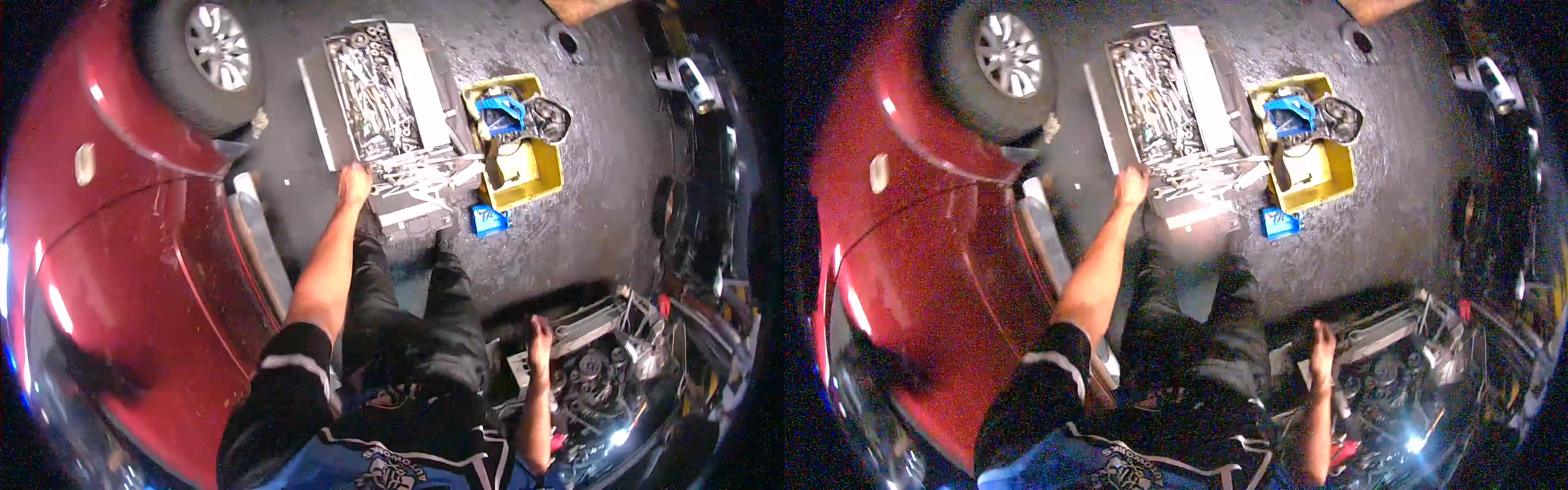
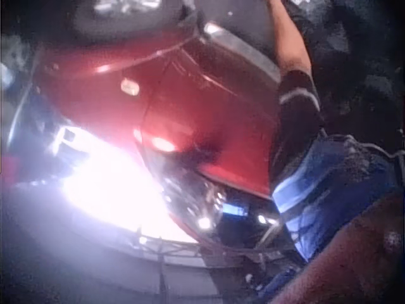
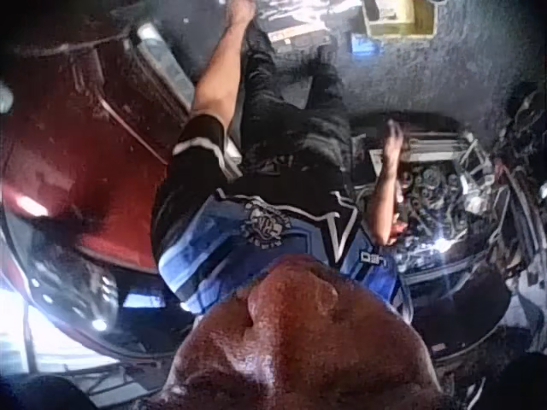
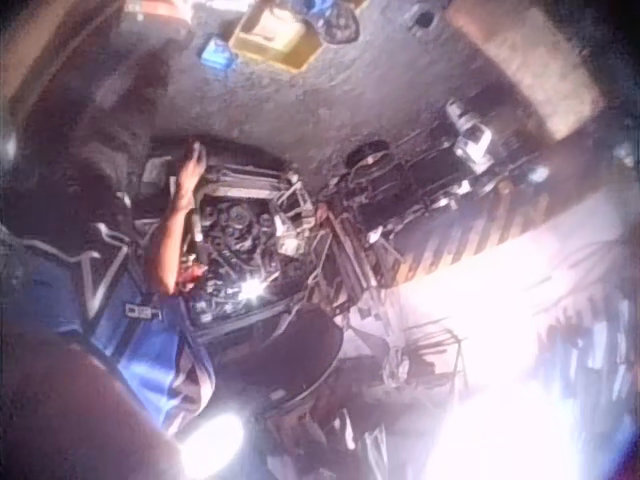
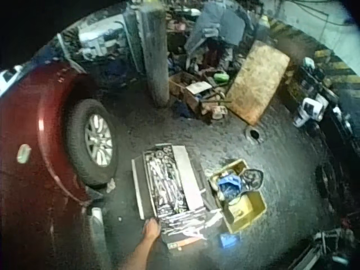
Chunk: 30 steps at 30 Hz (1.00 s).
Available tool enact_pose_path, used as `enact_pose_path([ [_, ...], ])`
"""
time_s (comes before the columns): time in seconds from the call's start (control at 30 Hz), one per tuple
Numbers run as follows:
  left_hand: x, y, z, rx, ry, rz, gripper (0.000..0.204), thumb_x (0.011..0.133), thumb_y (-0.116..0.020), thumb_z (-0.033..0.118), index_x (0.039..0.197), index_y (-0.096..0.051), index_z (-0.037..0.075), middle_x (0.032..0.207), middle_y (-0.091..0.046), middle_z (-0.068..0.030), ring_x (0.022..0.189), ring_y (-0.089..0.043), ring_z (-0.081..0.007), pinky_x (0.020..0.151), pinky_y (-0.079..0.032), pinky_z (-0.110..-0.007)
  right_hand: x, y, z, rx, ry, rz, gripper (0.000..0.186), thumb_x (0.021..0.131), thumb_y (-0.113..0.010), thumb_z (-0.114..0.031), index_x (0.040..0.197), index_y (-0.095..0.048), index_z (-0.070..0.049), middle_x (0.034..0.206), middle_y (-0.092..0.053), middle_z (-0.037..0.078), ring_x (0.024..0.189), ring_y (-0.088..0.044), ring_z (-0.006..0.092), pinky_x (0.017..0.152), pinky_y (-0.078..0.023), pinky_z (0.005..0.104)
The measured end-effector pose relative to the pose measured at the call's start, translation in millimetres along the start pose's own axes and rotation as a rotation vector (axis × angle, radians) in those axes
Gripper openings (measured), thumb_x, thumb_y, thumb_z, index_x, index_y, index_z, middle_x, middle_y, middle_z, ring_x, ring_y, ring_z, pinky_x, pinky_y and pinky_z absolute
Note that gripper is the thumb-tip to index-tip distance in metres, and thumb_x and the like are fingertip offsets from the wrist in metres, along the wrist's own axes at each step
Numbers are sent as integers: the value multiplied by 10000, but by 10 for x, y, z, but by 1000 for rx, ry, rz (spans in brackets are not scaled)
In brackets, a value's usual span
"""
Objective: The person cleans engine components with a cloth and a spray, moves tools from a tray, and uses a socket wrench to work on the top of the exposed engine assembly inside the vehicle's hood while an assistant holds parts.
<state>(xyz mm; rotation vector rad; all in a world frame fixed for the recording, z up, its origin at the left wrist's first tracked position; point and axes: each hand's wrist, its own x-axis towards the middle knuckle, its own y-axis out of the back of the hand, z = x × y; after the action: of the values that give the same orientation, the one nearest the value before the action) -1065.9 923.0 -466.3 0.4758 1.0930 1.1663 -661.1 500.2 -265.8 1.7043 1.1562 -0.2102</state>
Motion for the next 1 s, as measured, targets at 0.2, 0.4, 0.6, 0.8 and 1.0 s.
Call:
enact_pose_path([
  [0.2, 1047, -601, -182, 287, -59, -216, 205, 795, -586, 177, 870, -732, 55, 896, -703, -181, 891, -691, -343, 797, -557, -451, -1981, -849, 606, 86, -578, -99, 382, 875, -653, -273, 1124, -579, 7, 1011, -635, 81, 928, -570, 226, 853, -437, 367],
  [0.4, 1155, -720, -36, 542, -173, -347, 239, 794, -588, 179, 977, -715, 92, 1045, -691, -152, 984, -672, -304, 832, -540, -429, -2759, -1386, 586, 19, -467, -233, 313, 839, -615, -154, 1132, -595, -45, 982, -646, 71, 791, -603, 211, 686, -490, 369],
  [0.6, 760, -101, 188, 551, -352, -292, 337, 832, -621, 295, 845, -674, -38, 870, -675, -252, 862, -661, -420, 756, -531, -496, -1961, -1134, -44, 116, -467, 10, 379, 957, -517, -362, 1118, -605, -30, 949, -644, 139, 842, -618, 250, 764, -481, 357],
  [0.8, -277, 382, 772, 134, -296, -325, 234, 878, -655, 248, 966, -643, 32, 755, -628, -171, 686, -608, -291, 678, -481, -414, -1577, -620, -116, 342, -492, 90, 373, 957, -516, -358, 998, -615, 0, 860, -643, 168, 814, -602, 305, 745, -467, 385],
  [1.0, -1765, 88, 2119, -494, -325, -241, 177, 920, -654, 197, 992, -653, 36, 802, -619, -12, 717, -541, -101, 627, -462, -266, -1327, -30, 884, 191, -206, 137, 366, 948, -507, -353, 966, -624, -7, 910, -643, 242, 892, -615, 429, 790, -480, 487],
])
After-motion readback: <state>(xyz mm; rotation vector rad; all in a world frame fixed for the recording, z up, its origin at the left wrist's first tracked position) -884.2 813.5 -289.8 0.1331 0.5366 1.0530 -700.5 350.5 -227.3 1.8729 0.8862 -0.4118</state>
